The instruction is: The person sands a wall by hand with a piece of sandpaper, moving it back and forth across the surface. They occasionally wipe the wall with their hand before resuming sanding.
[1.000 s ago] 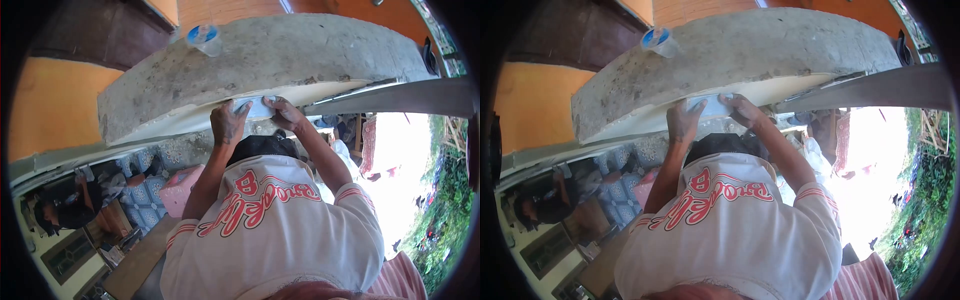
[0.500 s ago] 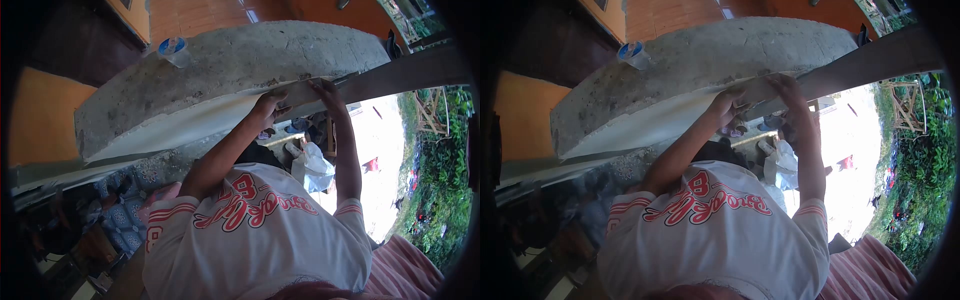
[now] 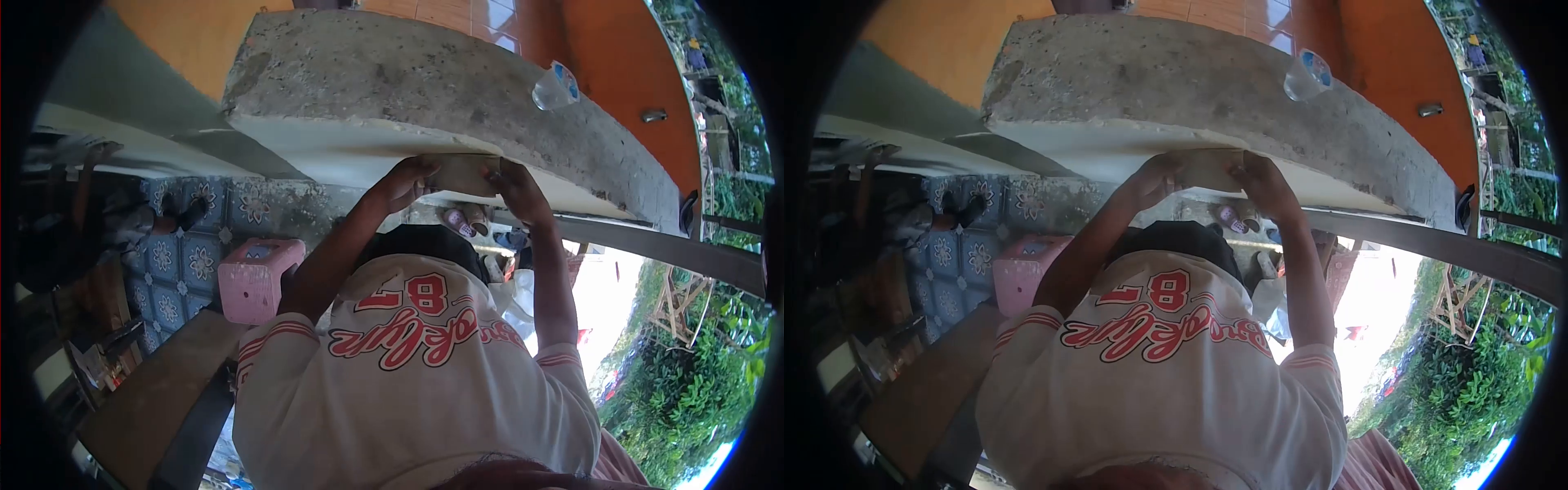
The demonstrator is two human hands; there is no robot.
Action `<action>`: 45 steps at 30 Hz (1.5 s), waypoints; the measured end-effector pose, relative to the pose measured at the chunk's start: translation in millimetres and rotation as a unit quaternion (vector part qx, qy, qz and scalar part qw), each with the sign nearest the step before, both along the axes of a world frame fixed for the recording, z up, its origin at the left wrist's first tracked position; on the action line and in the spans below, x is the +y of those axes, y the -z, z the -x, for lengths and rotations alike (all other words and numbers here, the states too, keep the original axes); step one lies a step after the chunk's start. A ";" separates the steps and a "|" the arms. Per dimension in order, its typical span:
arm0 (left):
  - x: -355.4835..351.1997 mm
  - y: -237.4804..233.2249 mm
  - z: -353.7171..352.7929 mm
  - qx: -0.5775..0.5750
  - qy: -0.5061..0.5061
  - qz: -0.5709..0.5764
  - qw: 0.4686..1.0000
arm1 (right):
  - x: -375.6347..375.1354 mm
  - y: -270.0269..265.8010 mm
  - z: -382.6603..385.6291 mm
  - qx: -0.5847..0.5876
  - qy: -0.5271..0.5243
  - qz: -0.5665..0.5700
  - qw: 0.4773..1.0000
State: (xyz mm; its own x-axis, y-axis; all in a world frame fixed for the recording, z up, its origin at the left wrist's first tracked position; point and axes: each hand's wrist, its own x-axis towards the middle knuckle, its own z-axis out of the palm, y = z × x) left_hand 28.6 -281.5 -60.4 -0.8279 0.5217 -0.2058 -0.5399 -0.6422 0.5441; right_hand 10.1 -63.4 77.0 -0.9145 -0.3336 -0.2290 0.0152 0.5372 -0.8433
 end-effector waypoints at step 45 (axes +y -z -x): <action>356.3 -40.7 41.2 0.315 0.044 0.572 0.756 | 348.0 198.0 1.8 -0.271 0.319 0.570 0.707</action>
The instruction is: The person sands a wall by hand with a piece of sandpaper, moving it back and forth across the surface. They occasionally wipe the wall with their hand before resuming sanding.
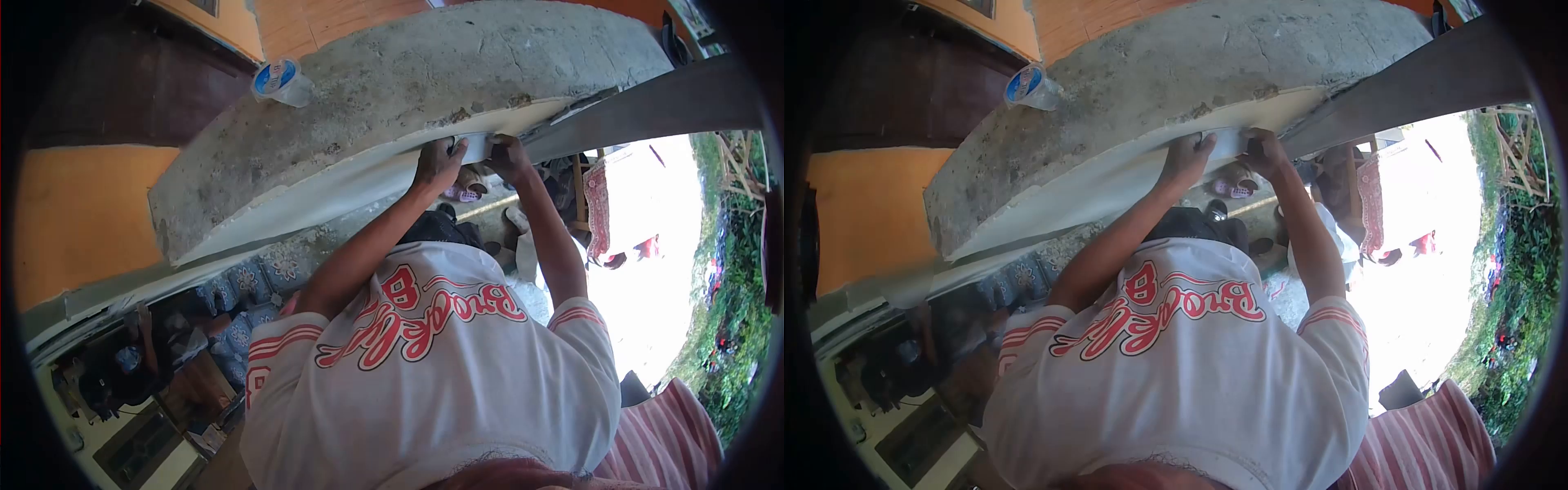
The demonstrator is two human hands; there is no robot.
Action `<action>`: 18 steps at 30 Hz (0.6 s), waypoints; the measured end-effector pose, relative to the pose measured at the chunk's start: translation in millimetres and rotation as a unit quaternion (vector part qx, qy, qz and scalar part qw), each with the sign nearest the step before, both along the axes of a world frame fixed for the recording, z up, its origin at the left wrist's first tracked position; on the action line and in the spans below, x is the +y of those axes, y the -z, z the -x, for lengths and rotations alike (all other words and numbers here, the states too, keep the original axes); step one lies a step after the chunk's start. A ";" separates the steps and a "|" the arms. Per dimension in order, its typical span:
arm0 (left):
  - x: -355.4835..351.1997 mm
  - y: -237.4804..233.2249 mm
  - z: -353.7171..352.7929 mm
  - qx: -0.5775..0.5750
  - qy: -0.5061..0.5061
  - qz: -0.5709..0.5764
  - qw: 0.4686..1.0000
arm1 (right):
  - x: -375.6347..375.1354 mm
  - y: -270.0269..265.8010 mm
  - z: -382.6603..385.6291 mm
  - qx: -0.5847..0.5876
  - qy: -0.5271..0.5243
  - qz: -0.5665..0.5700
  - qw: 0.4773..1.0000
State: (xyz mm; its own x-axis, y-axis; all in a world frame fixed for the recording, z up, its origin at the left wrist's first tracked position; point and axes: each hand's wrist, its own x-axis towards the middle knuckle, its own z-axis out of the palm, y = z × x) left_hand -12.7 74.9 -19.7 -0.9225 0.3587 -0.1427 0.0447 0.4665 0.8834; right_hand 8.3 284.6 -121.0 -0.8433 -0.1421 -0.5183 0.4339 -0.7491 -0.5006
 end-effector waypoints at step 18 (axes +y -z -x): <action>-162.8 91.1 3.2 -0.494 0.039 -0.498 0.712 | -161.3 -150.7 -7.0 0.163 -0.236 -0.675 0.679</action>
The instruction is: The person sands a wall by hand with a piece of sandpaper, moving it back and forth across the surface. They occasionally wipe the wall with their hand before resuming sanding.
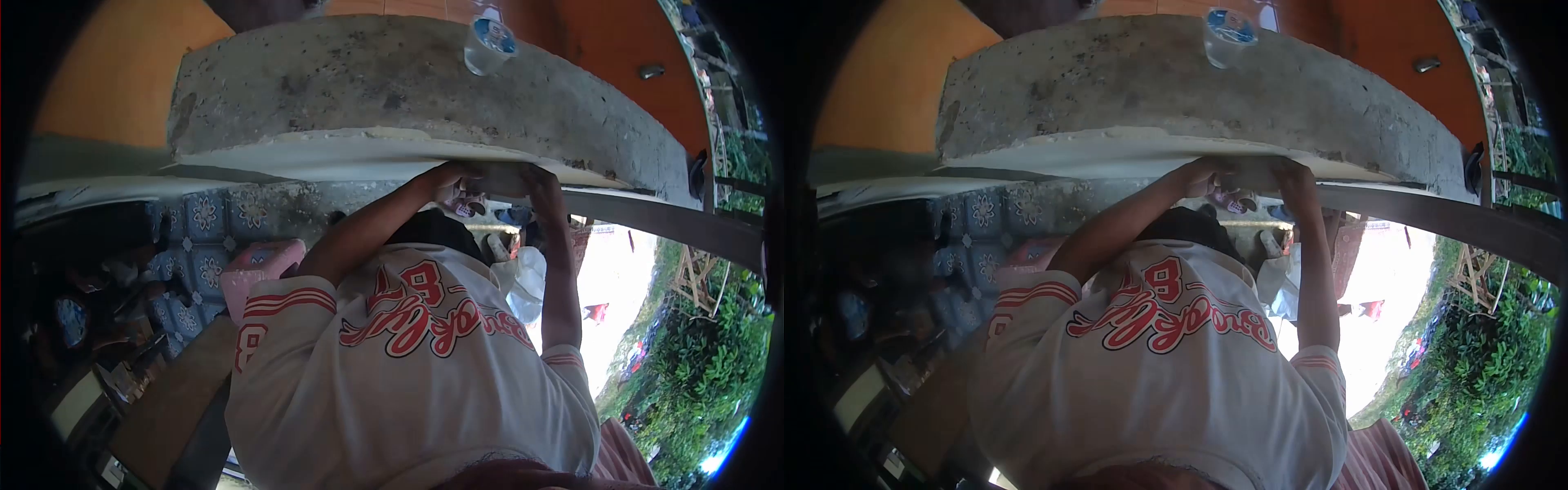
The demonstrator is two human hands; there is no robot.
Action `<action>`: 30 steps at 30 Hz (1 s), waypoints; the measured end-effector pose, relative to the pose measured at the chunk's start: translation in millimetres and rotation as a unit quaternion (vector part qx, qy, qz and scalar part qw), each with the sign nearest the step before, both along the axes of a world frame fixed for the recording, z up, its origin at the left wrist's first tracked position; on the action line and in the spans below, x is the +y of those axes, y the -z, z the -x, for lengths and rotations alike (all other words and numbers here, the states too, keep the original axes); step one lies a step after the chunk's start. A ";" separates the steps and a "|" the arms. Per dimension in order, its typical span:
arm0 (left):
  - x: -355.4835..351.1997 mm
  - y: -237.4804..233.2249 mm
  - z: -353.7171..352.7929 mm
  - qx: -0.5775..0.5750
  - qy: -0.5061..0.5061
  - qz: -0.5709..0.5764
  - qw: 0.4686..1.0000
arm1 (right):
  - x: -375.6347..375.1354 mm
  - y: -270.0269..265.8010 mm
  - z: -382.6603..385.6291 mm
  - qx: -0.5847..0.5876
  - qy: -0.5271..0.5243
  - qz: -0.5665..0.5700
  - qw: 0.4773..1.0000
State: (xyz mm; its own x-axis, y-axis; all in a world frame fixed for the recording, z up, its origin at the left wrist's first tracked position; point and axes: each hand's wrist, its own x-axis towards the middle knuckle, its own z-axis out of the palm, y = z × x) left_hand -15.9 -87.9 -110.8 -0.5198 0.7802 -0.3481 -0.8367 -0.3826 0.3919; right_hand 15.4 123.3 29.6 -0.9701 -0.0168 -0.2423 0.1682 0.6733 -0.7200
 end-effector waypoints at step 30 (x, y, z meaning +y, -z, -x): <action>-338.1 -107.0 -53.8 0.407 -0.120 0.669 0.610 | -342.4 109.9 13.1 -0.438 -0.047 0.610 0.659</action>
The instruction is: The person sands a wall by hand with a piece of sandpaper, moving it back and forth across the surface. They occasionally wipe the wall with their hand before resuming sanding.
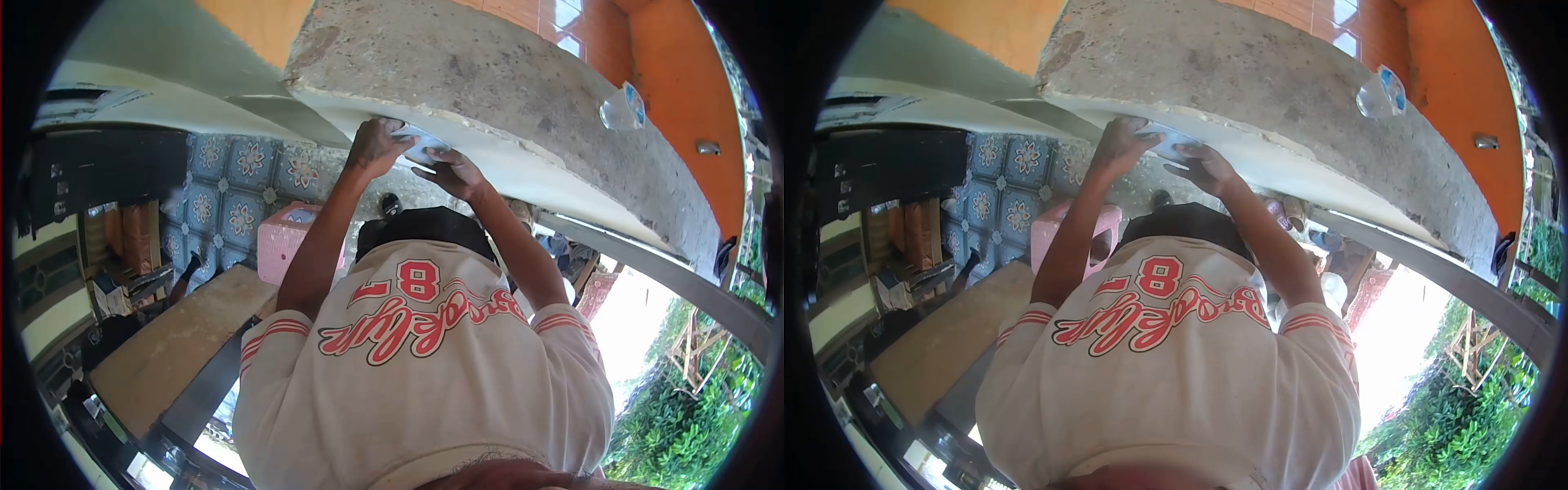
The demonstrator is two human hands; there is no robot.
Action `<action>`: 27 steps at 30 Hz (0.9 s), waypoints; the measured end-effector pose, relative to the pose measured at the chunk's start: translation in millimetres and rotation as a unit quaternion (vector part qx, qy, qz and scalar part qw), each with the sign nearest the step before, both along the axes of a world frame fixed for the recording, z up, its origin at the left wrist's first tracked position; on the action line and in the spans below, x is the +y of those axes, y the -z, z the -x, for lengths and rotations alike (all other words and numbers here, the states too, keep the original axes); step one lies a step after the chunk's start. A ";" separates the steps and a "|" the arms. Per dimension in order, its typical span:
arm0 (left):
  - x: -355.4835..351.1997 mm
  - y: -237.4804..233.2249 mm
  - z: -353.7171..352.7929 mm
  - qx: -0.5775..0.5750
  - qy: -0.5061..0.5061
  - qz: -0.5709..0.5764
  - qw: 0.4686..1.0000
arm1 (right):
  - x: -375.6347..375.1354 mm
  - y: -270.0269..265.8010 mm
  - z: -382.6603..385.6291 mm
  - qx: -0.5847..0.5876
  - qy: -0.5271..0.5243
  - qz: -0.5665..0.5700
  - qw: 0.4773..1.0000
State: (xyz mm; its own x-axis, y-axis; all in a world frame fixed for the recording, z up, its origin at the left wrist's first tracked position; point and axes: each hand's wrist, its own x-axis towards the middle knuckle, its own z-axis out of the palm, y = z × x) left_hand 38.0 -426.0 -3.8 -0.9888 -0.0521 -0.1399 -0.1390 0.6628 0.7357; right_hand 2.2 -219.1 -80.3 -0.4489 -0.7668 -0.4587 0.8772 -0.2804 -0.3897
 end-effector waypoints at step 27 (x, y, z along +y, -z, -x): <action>467.5 -20.1 50.3 -0.364 0.140 -0.676 0.625 | 478.5 -199.8 -25.9 0.415 0.193 -0.575 0.678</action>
